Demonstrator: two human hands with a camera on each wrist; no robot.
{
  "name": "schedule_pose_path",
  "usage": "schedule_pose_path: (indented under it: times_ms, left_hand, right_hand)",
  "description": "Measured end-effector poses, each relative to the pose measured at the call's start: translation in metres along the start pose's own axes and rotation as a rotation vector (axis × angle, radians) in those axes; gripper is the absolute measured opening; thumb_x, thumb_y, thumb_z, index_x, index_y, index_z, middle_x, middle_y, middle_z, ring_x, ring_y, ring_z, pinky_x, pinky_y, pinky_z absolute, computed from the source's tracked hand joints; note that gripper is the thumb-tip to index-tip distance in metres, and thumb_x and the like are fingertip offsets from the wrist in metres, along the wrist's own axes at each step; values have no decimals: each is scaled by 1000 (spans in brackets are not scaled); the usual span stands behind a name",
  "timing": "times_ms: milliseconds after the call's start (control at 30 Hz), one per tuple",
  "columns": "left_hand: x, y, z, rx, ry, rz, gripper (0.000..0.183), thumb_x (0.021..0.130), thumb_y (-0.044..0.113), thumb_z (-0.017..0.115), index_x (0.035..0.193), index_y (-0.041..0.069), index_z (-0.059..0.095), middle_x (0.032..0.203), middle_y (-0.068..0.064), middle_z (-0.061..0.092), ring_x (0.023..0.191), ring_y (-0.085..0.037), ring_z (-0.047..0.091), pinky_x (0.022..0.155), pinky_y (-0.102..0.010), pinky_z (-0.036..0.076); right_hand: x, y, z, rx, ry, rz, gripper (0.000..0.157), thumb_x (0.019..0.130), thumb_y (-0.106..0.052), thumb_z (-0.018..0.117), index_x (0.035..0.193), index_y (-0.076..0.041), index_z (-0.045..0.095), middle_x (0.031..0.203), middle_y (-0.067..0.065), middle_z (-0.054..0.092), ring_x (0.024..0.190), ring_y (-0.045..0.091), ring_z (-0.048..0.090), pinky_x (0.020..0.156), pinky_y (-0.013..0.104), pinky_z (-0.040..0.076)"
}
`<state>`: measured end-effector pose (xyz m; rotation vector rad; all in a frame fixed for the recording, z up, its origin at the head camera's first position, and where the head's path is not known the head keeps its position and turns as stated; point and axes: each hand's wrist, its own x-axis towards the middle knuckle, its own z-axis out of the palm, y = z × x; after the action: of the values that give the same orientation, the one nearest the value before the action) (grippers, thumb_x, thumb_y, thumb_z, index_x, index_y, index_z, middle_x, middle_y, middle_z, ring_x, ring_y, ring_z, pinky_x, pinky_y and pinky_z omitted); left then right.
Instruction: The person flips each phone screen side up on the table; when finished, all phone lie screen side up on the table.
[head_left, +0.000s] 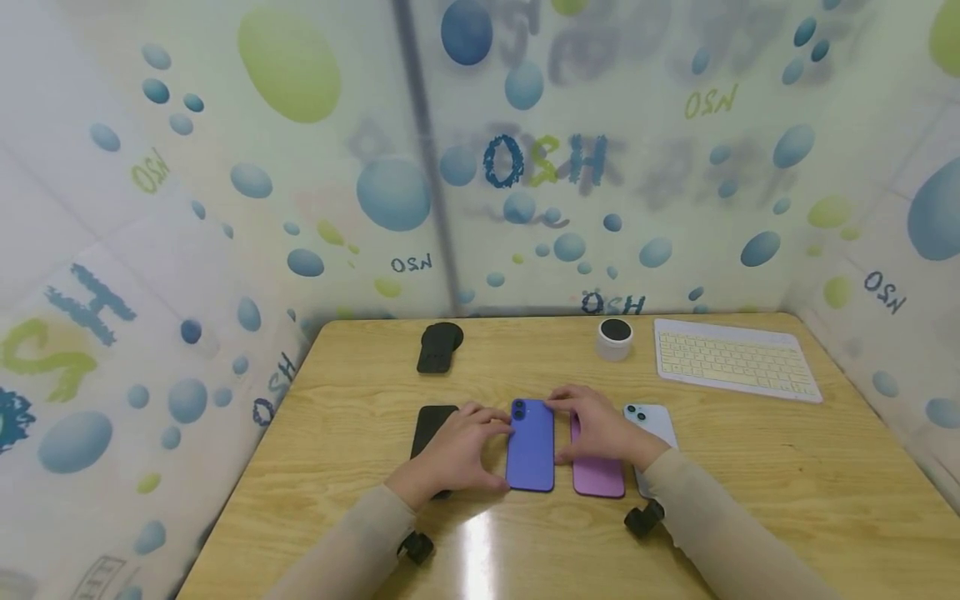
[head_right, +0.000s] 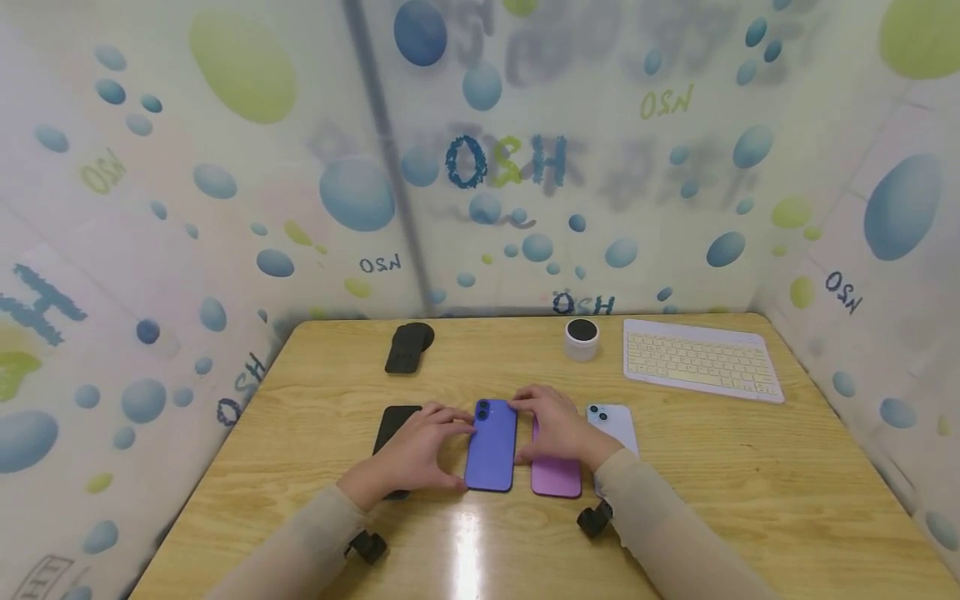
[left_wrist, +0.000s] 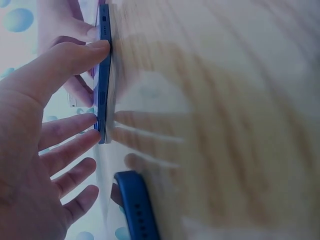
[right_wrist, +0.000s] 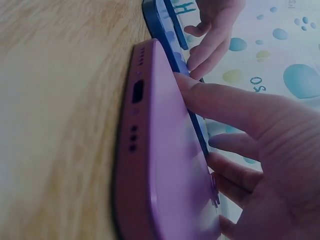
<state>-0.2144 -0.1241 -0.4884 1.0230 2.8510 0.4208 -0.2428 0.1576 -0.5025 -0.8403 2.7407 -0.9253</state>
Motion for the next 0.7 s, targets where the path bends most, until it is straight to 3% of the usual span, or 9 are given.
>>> schedule_pose_path:
  times_ms: [400,700]
  left_hand:
    - [0,-1,1,17,-4,9,77,73,57,85,138,19,67,147,4,59,131,-20,48,110,-47,43]
    - [-2,-1,1,-7,-3,9,78,72,55,87,137,17,67,148,3,59,130,-20,49,110,-47,43]
  right_hand:
    - [-2,1,-3,114,23,14,92,68,-39,97,146,-8,59,150,11,51,141,38,44,116,58,38]
    - [-1,-1,-5,175,26,38,96,69,-43,96,150,-11,56,154,12,49,144,40,43,117,60,36]
